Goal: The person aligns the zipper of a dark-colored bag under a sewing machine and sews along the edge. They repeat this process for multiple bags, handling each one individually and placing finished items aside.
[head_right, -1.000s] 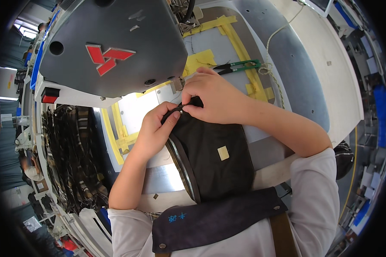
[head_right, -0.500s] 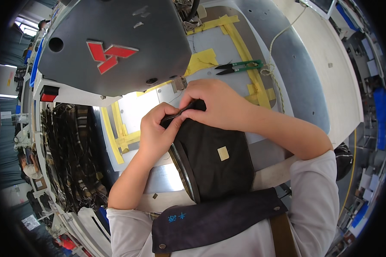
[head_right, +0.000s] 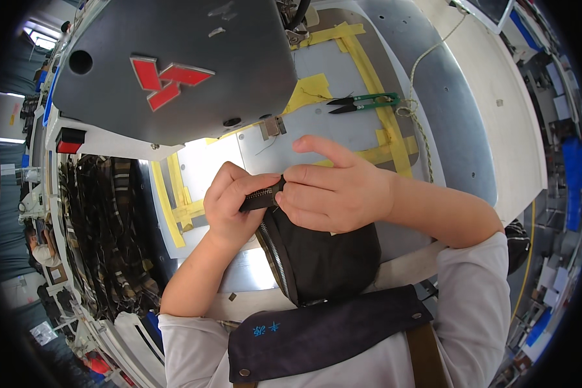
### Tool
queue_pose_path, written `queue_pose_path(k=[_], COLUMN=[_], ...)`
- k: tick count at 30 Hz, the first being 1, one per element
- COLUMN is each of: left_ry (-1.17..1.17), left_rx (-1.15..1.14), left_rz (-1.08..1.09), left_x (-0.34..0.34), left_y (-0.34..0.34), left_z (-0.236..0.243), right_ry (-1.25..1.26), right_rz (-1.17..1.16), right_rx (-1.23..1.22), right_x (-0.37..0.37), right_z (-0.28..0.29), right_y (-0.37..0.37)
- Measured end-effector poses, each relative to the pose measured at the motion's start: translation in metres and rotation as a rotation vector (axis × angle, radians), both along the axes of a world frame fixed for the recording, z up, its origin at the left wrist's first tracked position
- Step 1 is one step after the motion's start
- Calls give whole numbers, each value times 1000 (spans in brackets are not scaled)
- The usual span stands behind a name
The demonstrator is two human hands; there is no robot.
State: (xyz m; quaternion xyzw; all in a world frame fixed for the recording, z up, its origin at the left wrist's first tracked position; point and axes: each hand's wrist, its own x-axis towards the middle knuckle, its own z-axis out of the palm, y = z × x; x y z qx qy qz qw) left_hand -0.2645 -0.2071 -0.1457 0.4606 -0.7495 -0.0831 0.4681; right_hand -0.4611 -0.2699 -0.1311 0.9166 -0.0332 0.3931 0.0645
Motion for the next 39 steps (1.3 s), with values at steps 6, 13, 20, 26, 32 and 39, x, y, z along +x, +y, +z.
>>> queue_pose_path(k=[6,13,20,26,32,39], left_ry=[20,12,80,333,372,332], left_rx=[-23,-99,230,859,981,985], left_rz=[4,3,-10,-45,-64,-63], left_x=[1,1,5,10,11,10], left_y=[-1,-2,-2,-8,-10,-13], left_z=[-2,-5,3,5,10,11], right_ry=[-42,-48,88,147,231,174], right_rz=[-27,-33,-137,-224,-230,-247], right_rx=[182,96,306,1245,1440,1338], right_x=[3,3,5,12,14,12], right_z=[1,-4,3,-2,3,-1], right_y=[-1,1,-3,-14,-20,-15])
